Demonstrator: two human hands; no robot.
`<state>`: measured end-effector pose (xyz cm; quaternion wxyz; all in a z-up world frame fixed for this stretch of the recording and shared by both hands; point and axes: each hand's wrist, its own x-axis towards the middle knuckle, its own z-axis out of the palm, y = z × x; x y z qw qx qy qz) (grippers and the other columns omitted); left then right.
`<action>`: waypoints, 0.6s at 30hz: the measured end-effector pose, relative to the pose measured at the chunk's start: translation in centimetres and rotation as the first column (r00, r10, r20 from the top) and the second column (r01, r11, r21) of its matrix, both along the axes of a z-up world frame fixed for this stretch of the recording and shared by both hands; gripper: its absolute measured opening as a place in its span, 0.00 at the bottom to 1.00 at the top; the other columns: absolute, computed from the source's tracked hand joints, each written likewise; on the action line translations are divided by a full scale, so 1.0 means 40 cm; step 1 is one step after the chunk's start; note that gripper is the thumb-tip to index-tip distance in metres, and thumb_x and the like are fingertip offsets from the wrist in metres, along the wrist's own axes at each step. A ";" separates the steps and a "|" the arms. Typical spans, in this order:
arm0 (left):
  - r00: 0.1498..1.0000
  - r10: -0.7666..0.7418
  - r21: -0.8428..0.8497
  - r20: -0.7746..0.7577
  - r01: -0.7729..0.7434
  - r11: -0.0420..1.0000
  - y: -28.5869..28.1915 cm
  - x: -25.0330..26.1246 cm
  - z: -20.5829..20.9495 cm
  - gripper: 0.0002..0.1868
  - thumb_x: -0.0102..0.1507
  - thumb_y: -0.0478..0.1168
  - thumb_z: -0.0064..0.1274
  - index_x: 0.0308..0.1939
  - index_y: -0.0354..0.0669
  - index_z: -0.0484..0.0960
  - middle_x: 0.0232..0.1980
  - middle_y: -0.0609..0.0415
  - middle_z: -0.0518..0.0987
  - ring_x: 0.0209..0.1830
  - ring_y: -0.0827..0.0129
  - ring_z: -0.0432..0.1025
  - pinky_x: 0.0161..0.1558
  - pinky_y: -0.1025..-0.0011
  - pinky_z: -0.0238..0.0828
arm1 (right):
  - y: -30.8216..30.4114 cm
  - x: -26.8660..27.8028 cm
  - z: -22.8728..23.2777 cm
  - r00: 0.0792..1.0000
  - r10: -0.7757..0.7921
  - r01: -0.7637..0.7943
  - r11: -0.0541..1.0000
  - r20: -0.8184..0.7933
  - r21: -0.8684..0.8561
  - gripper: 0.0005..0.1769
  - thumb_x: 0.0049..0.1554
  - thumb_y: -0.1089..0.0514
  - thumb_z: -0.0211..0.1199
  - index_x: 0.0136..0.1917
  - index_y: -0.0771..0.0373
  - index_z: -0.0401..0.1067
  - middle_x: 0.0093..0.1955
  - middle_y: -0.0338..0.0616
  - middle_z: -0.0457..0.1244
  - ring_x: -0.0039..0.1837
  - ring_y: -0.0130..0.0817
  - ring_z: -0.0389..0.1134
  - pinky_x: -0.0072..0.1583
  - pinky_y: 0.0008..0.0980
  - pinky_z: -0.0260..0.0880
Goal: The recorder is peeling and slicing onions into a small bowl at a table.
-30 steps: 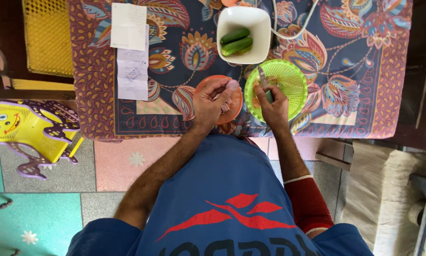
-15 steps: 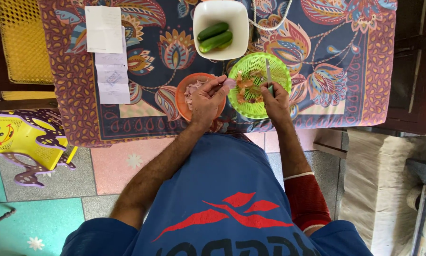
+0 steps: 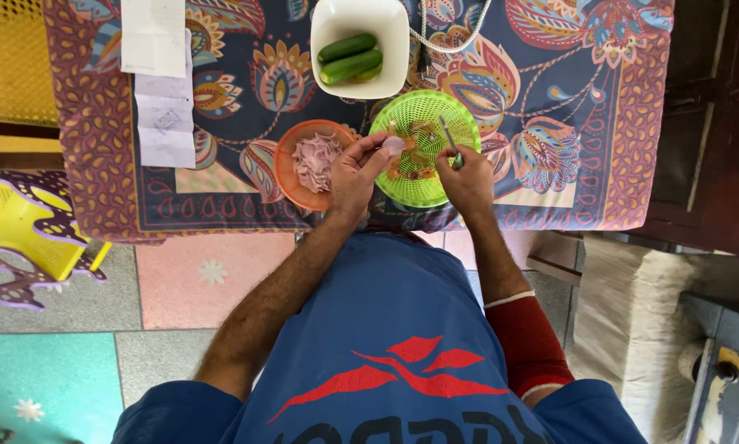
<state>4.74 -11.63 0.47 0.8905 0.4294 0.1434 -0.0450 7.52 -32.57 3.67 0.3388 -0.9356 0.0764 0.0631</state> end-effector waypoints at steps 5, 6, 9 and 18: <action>0.998 0.056 0.054 -0.018 -0.055 0.997 -0.023 -0.025 -0.014 0.18 0.68 0.32 0.56 0.61 0.29 0.78 0.57 0.47 0.82 0.54 0.69 0.78 0.56 0.72 0.79 | -0.042 0.019 -0.053 0.996 0.033 -0.027 0.997 -0.077 0.076 0.14 0.55 0.49 0.67 0.47 0.60 0.79 0.30 0.44 0.65 0.33 0.35 0.66 0.38 0.41 0.65; 0.997 0.070 0.081 -0.026 -0.068 0.994 -0.024 -0.028 -0.015 0.18 0.68 0.32 0.56 0.61 0.29 0.78 0.56 0.47 0.82 0.53 0.69 0.78 0.55 0.72 0.79 | -0.046 0.023 -0.057 0.997 0.012 -0.005 0.997 -0.080 0.082 0.13 0.55 0.49 0.67 0.48 0.60 0.80 0.30 0.46 0.65 0.34 0.39 0.65 0.39 0.43 0.64; 0.995 0.092 0.044 -0.033 -0.091 0.995 -0.028 -0.039 -0.024 0.18 0.68 0.32 0.56 0.61 0.29 0.78 0.56 0.46 0.82 0.53 0.68 0.78 0.54 0.71 0.79 | -0.060 0.027 -0.083 0.994 -0.020 0.035 0.989 -0.109 0.142 0.20 0.56 0.43 0.72 0.41 0.63 0.80 0.31 0.42 0.66 0.36 0.33 0.68 0.42 0.37 0.68; 0.991 0.131 -0.004 -0.030 -0.131 0.991 -0.062 -0.046 -0.060 0.20 0.66 0.31 0.60 0.62 0.29 0.78 0.56 0.47 0.82 0.50 0.70 0.78 0.53 0.73 0.79 | 0.010 -0.011 0.066 0.986 0.162 -0.157 0.982 -0.043 0.109 0.26 0.58 0.38 0.71 0.50 0.64 0.73 0.29 0.48 0.61 0.33 0.43 0.64 0.38 0.45 0.63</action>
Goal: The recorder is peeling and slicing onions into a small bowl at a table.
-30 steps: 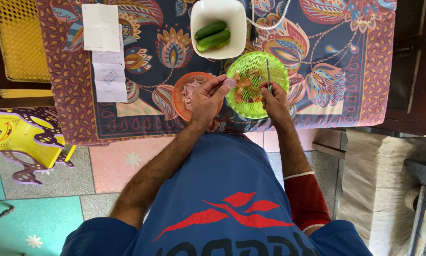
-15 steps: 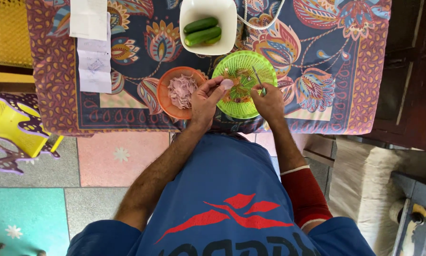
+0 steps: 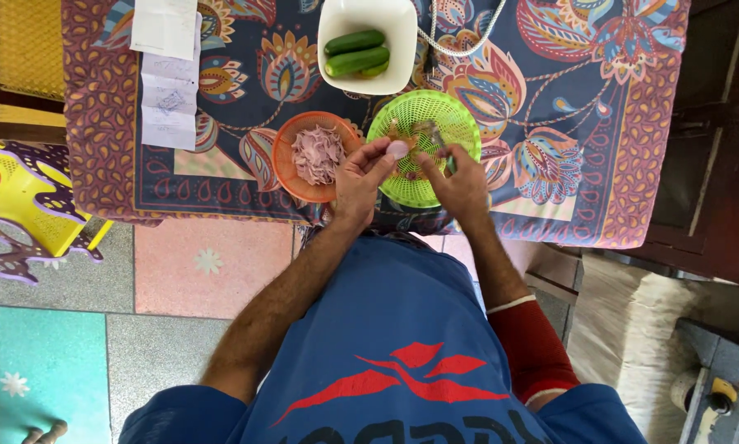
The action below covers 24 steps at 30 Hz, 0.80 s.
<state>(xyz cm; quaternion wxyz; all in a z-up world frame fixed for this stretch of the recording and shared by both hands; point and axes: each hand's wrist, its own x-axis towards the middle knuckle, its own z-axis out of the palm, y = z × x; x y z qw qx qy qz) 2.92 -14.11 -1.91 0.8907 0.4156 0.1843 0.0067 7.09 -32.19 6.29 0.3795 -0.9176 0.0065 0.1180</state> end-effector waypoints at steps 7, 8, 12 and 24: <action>1.000 0.001 -0.110 0.009 0.000 0.994 -0.019 0.002 0.070 0.20 0.65 0.29 0.61 0.61 0.30 0.77 0.58 0.47 0.82 0.56 0.69 0.78 0.58 0.71 0.78 | 0.054 -0.057 0.007 0.979 0.076 -0.077 0.997 0.191 -0.001 0.21 0.66 0.42 0.59 0.49 0.64 0.68 0.36 0.51 0.65 0.39 0.49 0.69 0.42 0.49 0.65; 1.000 0.000 -0.086 0.031 0.003 0.996 -0.022 0.001 0.065 0.20 0.66 0.29 0.61 0.61 0.29 0.77 0.58 0.46 0.82 0.56 0.68 0.78 0.59 0.70 0.78 | 0.053 -0.058 0.000 0.960 0.097 -0.094 0.995 0.264 -0.023 0.21 0.67 0.42 0.58 0.50 0.65 0.67 0.37 0.53 0.64 0.41 0.51 0.69 0.43 0.50 0.65; 0.997 -0.012 -0.062 0.072 0.016 0.998 -0.031 -0.001 0.096 0.20 0.66 0.28 0.60 0.62 0.29 0.77 0.59 0.44 0.82 0.57 0.66 0.78 0.59 0.69 0.78 | 0.048 -0.056 -0.013 0.909 0.139 -0.112 0.990 0.393 -0.091 0.20 0.69 0.44 0.58 0.52 0.65 0.66 0.39 0.54 0.64 0.44 0.54 0.68 0.45 0.52 0.66; 0.998 0.000 -0.060 0.069 0.004 0.998 -0.050 -0.009 0.106 0.19 0.66 0.28 0.59 0.61 0.28 0.76 0.58 0.44 0.82 0.57 0.64 0.78 0.57 0.66 0.79 | 0.050 -0.054 0.018 0.919 0.099 -0.076 0.994 0.381 -0.074 0.20 0.69 0.44 0.57 0.49 0.65 0.67 0.37 0.54 0.65 0.42 0.54 0.69 0.44 0.52 0.66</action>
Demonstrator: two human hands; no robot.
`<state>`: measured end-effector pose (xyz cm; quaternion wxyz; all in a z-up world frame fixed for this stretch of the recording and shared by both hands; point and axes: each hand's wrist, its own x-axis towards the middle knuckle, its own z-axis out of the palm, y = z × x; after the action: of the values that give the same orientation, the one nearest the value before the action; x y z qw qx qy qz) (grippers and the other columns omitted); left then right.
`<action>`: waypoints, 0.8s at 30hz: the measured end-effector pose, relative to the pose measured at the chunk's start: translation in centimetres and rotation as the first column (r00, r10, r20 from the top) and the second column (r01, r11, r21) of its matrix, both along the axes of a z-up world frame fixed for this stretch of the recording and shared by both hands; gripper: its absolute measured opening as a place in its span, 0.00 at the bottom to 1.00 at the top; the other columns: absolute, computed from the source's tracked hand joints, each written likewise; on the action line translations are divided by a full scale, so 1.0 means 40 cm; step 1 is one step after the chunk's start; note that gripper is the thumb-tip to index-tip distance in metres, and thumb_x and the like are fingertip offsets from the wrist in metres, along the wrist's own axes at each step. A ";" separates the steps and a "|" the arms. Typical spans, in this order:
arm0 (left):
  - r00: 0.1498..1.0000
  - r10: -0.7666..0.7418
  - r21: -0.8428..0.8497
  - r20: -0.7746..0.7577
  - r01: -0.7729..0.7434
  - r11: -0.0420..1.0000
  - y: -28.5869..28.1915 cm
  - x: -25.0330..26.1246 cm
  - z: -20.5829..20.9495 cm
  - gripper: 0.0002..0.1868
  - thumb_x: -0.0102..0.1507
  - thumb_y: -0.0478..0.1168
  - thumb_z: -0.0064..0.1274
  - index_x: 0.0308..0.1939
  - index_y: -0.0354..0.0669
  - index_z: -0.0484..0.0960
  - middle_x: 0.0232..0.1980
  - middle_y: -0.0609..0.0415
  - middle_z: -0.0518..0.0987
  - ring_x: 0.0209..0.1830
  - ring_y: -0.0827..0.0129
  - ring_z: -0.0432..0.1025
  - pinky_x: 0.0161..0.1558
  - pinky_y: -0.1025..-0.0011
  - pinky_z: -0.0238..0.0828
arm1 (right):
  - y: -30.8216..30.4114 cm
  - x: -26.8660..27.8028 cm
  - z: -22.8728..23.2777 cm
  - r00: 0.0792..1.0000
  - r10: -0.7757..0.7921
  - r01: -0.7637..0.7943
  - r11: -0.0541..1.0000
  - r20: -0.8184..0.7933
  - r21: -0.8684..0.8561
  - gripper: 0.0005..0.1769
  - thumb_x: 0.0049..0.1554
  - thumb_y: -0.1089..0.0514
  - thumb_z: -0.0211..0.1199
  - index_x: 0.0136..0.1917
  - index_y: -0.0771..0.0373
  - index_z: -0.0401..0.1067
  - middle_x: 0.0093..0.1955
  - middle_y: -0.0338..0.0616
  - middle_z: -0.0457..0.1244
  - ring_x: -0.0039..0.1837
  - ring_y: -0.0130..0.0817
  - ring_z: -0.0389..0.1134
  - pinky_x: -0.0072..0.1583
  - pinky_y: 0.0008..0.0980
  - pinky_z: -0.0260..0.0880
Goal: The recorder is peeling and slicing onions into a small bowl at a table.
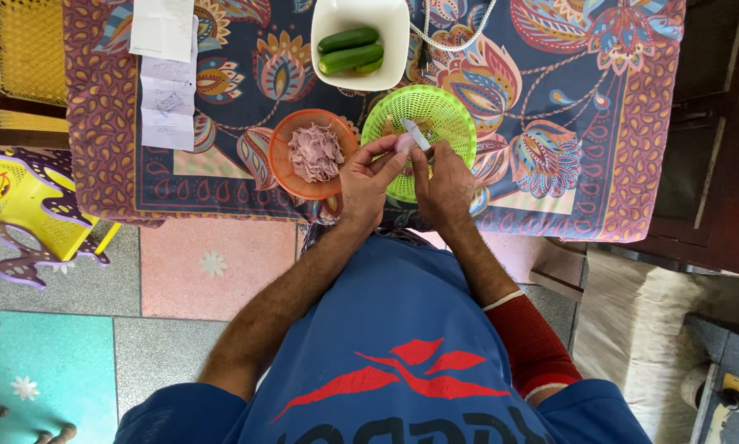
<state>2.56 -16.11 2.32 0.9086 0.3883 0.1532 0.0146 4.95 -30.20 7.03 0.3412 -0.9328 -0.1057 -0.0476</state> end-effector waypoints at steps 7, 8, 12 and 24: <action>1.000 0.003 0.032 0.027 -0.004 0.999 -0.015 -0.006 0.017 0.18 0.67 0.28 0.59 0.60 0.28 0.77 0.58 0.44 0.82 0.57 0.64 0.79 0.56 0.66 0.80 | -0.007 0.004 0.017 0.999 -0.027 0.028 0.998 0.028 -0.048 0.21 0.68 0.43 0.57 0.45 0.63 0.69 0.36 0.52 0.66 0.41 0.54 0.69 0.42 0.52 0.66; 1.000 -0.003 0.037 0.027 0.002 0.999 -0.018 -0.007 0.011 0.18 0.67 0.28 0.59 0.61 0.28 0.76 0.58 0.44 0.82 0.57 0.65 0.79 0.57 0.67 0.79 | -0.008 0.004 0.017 0.999 -0.037 0.038 0.998 0.019 -0.043 0.21 0.68 0.44 0.57 0.43 0.63 0.69 0.36 0.52 0.66 0.40 0.53 0.69 0.41 0.51 0.66; 0.999 -0.009 0.073 0.033 0.006 0.997 -0.024 -0.005 -0.001 0.22 0.66 0.27 0.59 0.64 0.27 0.75 0.58 0.45 0.82 0.57 0.67 0.78 0.60 0.68 0.78 | -0.010 0.008 0.030 0.998 -0.033 0.030 0.998 -0.057 -0.049 0.23 0.67 0.44 0.58 0.39 0.63 0.69 0.31 0.53 0.65 0.35 0.54 0.68 0.38 0.52 0.64; 0.997 0.001 0.197 0.077 -0.016 0.980 -0.043 -0.006 0.006 0.21 0.67 0.27 0.58 0.65 0.26 0.76 0.58 0.44 0.82 0.56 0.67 0.78 0.60 0.69 0.78 | -0.070 0.023 -0.006 0.962 0.142 -0.096 0.975 -0.232 0.200 0.22 0.68 0.45 0.57 0.41 0.65 0.71 0.31 0.53 0.61 0.33 0.45 0.64 0.38 0.43 0.63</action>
<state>2.33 -17.84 2.57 0.8707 0.4751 0.1179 0.0483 5.87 -33.02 6.80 0.4399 -0.8873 -0.1140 0.0788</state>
